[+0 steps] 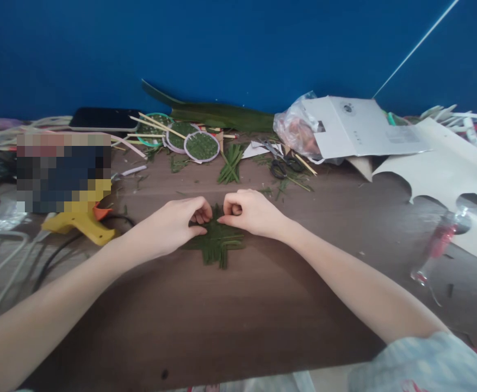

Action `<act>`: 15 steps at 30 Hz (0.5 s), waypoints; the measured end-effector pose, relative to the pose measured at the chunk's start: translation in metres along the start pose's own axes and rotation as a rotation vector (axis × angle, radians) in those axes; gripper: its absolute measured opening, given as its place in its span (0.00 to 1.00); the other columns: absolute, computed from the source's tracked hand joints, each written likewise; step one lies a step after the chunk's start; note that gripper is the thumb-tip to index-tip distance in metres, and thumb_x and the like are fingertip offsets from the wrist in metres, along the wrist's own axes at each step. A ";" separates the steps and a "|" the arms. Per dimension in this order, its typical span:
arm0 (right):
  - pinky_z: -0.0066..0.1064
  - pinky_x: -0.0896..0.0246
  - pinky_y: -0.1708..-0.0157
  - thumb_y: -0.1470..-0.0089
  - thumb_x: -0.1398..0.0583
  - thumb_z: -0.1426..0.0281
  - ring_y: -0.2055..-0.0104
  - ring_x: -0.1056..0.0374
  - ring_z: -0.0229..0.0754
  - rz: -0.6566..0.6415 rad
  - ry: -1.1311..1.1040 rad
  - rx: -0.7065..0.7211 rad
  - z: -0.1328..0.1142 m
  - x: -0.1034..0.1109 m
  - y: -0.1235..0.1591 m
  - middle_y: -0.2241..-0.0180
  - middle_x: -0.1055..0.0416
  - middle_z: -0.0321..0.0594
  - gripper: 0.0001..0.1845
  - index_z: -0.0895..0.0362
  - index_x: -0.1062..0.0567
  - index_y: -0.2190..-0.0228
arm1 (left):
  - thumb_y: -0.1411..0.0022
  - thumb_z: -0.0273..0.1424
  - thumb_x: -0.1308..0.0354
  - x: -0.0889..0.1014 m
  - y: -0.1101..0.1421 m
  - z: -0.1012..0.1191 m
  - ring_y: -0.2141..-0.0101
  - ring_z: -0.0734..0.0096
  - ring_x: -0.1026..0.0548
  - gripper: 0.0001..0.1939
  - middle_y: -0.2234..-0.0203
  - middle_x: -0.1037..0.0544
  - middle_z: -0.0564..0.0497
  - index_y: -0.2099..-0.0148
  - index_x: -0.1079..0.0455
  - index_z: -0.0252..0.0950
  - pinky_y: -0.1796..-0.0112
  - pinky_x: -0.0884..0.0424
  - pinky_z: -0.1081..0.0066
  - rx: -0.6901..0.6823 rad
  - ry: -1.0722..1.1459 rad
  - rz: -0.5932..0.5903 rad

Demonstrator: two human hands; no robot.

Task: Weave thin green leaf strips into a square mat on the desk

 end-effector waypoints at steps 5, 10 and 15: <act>0.25 0.52 0.78 0.53 0.40 0.61 0.80 0.47 0.31 0.014 -0.196 -0.129 0.000 0.001 0.001 0.83 0.40 0.31 0.14 0.58 0.33 0.80 | 0.50 0.24 0.47 -0.001 0.002 -0.004 0.69 0.71 0.30 0.08 0.72 0.28 0.54 0.66 0.41 0.37 0.68 0.36 0.72 -0.019 0.023 0.011; 0.25 0.52 0.80 0.54 0.40 0.59 0.81 0.46 0.31 0.055 -0.284 -0.192 -0.005 0.004 0.002 0.84 0.38 0.32 0.17 0.59 0.32 0.81 | 0.51 0.25 0.48 0.000 0.002 -0.003 0.72 0.71 0.31 0.05 0.74 0.29 0.54 0.68 0.40 0.37 0.70 0.38 0.72 -0.027 -0.030 0.019; 0.26 0.45 0.76 0.53 0.40 0.58 0.78 0.38 0.34 0.068 -0.430 -0.162 -0.011 0.010 0.002 0.80 0.30 0.36 0.16 0.59 0.29 0.77 | 0.49 0.27 0.49 0.001 0.001 0.000 0.73 0.72 0.31 0.01 0.76 0.29 0.53 0.71 0.38 0.36 0.70 0.39 0.73 -0.044 -0.039 0.025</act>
Point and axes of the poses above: each hand's wrist, its own y-axis away from the middle knuckle, its own x-axis out of the back of the hand, z = x × y, the point moved 2 cm from there along -y, towards the middle knuckle
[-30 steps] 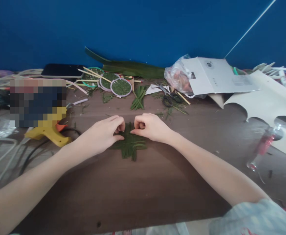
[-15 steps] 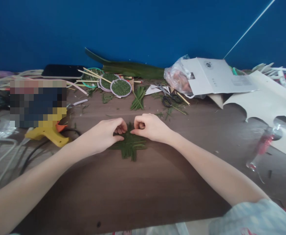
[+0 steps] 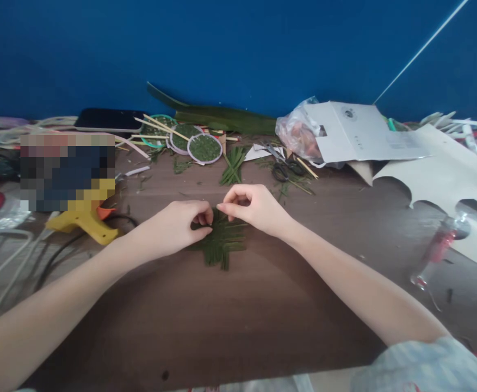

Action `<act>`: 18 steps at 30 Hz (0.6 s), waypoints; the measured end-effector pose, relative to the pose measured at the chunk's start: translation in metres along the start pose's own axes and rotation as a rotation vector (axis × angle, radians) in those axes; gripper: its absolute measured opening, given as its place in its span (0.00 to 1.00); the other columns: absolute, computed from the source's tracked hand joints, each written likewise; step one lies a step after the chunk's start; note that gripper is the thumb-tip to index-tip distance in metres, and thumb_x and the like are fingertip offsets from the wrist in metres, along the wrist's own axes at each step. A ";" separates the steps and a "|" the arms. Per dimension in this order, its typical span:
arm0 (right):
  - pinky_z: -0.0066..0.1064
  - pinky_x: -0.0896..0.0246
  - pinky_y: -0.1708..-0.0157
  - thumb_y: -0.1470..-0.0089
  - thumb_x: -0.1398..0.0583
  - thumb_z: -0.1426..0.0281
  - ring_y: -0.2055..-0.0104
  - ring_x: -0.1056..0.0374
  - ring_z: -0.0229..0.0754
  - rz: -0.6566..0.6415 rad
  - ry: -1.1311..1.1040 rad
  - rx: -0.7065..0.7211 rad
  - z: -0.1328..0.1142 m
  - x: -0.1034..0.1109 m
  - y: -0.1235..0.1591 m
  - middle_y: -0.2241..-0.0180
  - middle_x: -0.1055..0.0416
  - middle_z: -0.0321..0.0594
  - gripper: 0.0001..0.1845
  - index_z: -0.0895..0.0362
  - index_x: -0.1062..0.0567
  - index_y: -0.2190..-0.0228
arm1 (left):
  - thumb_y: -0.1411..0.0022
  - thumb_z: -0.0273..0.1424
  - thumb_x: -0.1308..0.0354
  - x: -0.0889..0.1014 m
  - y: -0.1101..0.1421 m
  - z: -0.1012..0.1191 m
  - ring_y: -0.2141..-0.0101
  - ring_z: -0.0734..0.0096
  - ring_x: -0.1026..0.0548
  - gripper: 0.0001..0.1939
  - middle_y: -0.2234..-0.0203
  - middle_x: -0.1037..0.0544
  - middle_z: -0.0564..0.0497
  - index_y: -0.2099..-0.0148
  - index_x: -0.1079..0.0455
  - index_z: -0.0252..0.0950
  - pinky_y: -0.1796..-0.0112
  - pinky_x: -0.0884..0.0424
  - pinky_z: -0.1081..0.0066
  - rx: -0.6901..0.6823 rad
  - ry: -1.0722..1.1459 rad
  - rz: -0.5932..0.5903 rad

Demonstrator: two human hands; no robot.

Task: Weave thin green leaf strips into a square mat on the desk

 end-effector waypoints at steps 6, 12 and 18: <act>0.32 0.42 0.59 0.45 0.46 0.63 0.60 0.34 0.39 -0.125 -0.054 0.207 -0.007 0.000 0.004 0.69 0.27 0.39 0.13 0.56 0.25 0.67 | 0.42 0.34 0.52 0.001 0.001 0.001 0.74 0.73 0.31 0.09 0.76 0.28 0.53 0.66 0.34 0.35 0.72 0.40 0.74 -0.012 0.108 0.004; 0.37 0.45 0.54 0.44 0.47 0.67 0.57 0.37 0.41 -0.129 0.071 0.341 -0.008 -0.004 0.005 0.62 0.28 0.40 0.12 0.54 0.26 0.61 | 0.42 0.31 0.54 0.003 0.001 0.000 0.77 0.74 0.31 0.11 0.78 0.27 0.53 0.69 0.32 0.34 0.73 0.40 0.74 0.021 0.088 0.018; 0.39 0.48 0.55 0.50 0.43 0.71 0.58 0.42 0.43 0.058 0.399 0.343 0.000 -0.010 0.002 0.64 0.33 0.41 0.03 0.56 0.29 0.70 | 0.46 0.32 0.53 0.005 0.000 -0.003 0.77 0.74 0.32 0.12 0.78 0.26 0.53 0.72 0.31 0.34 0.74 0.41 0.74 0.103 0.079 -0.005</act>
Point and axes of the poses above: each hand's wrist, its own y-axis away from the middle knuckle, its own x-axis out of the back of the hand, z = x × y, the point moved 2 cm from there along -y, towards the middle knuckle
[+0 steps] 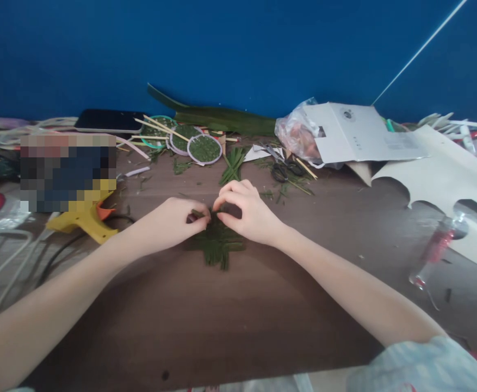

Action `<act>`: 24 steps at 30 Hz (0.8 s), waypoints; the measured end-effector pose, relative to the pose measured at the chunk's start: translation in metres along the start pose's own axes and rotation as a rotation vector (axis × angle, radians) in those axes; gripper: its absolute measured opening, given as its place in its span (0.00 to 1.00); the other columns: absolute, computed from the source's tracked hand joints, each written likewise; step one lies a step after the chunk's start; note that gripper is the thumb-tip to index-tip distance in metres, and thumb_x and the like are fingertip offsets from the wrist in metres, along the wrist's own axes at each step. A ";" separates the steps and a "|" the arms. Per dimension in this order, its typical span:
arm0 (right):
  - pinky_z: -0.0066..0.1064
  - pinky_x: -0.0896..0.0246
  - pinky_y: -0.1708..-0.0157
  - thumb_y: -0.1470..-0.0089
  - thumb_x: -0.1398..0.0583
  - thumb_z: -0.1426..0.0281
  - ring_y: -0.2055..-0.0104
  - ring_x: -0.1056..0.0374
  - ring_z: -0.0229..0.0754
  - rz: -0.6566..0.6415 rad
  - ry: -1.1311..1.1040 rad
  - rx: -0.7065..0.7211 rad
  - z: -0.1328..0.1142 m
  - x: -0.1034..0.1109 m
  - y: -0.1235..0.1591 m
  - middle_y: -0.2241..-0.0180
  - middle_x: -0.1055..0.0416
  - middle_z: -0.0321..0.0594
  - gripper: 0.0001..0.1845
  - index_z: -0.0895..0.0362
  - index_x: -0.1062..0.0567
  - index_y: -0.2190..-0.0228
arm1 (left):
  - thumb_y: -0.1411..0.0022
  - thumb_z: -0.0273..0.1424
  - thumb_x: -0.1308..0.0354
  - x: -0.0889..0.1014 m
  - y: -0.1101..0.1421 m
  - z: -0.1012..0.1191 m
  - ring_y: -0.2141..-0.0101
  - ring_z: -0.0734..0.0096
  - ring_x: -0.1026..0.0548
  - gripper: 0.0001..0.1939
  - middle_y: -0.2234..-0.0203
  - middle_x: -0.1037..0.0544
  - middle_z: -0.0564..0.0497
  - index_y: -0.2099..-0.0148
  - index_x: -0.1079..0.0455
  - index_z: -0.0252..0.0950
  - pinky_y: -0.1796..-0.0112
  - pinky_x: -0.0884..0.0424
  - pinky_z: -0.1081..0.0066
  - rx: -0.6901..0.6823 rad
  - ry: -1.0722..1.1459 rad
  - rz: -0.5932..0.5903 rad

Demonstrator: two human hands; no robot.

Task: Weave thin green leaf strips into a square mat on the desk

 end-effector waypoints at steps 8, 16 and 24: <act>0.40 0.50 0.55 0.52 0.41 0.69 0.54 0.45 0.46 -0.066 0.112 -0.072 0.002 -0.011 0.001 0.60 0.35 0.41 0.03 0.55 0.30 0.73 | 0.47 0.32 0.53 0.002 0.000 -0.003 0.74 0.73 0.31 0.12 0.75 0.25 0.53 0.71 0.30 0.35 0.72 0.40 0.74 -0.013 0.001 -0.018; 0.42 0.50 0.54 0.53 0.41 0.69 0.53 0.46 0.48 -0.064 0.113 -0.082 0.005 -0.013 0.002 0.55 0.36 0.42 0.11 0.54 0.31 0.63 | 0.47 0.33 0.53 0.003 0.000 -0.005 0.75 0.74 0.32 0.12 0.76 0.25 0.54 0.71 0.29 0.36 0.73 0.41 0.74 -0.004 -0.014 -0.036; 0.41 0.50 0.54 0.51 0.42 0.72 0.52 0.45 0.47 -0.052 0.126 0.005 0.000 -0.011 0.002 0.56 0.35 0.42 0.05 0.54 0.31 0.68 | 0.48 0.33 0.52 0.005 -0.001 -0.004 0.75 0.73 0.31 0.11 0.76 0.25 0.54 0.72 0.30 0.36 0.72 0.40 0.74 0.007 0.001 -0.043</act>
Point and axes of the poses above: each hand's wrist, its own y-axis away from the middle knuckle, its own x-axis out of the back of the hand, z = x × y, the point moved 2 cm from there along -y, towards the middle knuckle
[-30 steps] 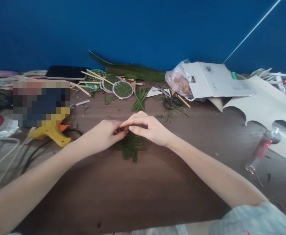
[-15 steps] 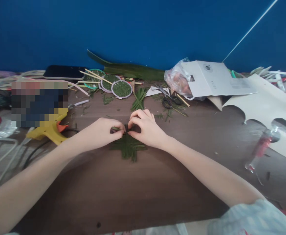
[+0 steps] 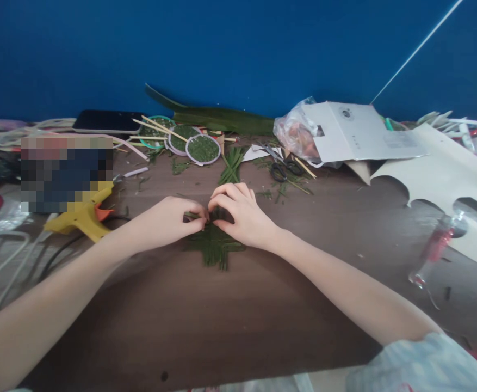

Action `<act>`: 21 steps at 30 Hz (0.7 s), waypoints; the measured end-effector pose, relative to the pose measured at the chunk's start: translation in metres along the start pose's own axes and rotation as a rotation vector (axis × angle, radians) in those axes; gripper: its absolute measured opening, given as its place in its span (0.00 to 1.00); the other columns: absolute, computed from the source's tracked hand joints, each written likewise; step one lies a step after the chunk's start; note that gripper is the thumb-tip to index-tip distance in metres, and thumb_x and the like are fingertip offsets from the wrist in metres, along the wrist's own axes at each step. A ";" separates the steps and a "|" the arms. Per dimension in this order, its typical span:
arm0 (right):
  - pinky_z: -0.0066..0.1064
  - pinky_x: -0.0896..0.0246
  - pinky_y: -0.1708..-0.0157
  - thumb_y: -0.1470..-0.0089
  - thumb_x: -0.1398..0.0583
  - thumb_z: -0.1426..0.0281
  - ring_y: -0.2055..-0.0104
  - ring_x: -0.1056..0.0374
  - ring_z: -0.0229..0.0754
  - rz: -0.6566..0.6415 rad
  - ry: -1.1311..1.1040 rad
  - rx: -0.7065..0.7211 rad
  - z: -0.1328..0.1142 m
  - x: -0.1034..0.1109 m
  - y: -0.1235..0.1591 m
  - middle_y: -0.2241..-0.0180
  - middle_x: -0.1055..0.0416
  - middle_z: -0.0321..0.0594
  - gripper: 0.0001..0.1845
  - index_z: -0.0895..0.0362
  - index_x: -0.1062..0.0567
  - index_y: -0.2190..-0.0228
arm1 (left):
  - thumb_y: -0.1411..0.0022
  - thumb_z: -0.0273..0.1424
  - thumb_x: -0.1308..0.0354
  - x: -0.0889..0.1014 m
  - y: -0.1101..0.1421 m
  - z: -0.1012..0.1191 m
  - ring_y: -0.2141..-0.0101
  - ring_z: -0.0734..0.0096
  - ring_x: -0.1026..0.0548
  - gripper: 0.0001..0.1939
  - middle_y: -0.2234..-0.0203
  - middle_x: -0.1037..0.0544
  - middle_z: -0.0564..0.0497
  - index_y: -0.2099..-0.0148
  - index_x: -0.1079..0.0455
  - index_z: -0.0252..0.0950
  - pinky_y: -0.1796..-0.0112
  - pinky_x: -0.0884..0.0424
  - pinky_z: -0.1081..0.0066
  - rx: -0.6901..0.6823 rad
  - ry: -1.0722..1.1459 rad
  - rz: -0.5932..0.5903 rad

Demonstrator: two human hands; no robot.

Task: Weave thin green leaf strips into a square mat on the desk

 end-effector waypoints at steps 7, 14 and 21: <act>0.40 0.50 0.56 0.48 0.43 0.72 0.56 0.42 0.44 0.084 -0.013 0.105 -0.001 0.002 0.001 0.62 0.31 0.40 0.05 0.56 0.30 0.75 | 0.47 0.33 0.52 0.000 -0.001 -0.003 0.74 0.74 0.31 0.11 0.75 0.24 0.55 0.70 0.29 0.38 0.72 0.41 0.75 -0.002 0.016 -0.013; 0.36 0.49 0.60 0.50 0.41 0.74 0.62 0.37 0.40 0.057 -0.125 0.126 -0.002 0.007 0.001 0.73 0.29 0.36 0.05 0.57 0.30 0.77 | 0.47 0.32 0.52 0.001 -0.002 -0.002 0.74 0.75 0.31 0.10 0.77 0.26 0.56 0.72 0.30 0.37 0.72 0.41 0.76 -0.024 0.033 -0.008; 0.34 0.48 0.60 0.51 0.39 0.73 0.63 0.37 0.38 0.028 -0.220 0.097 -0.002 0.006 0.002 0.72 0.30 0.36 0.03 0.57 0.28 0.75 | 0.48 0.32 0.50 0.001 0.000 0.001 0.73 0.75 0.30 0.07 0.76 0.26 0.57 0.71 0.31 0.37 0.71 0.39 0.76 -0.035 0.080 -0.013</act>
Point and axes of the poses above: each hand's wrist, its own y-axis away from the middle knuckle, its own x-axis out of the back of the hand, z = x × y, the point moved 2 cm from there along -y, towards the middle knuckle
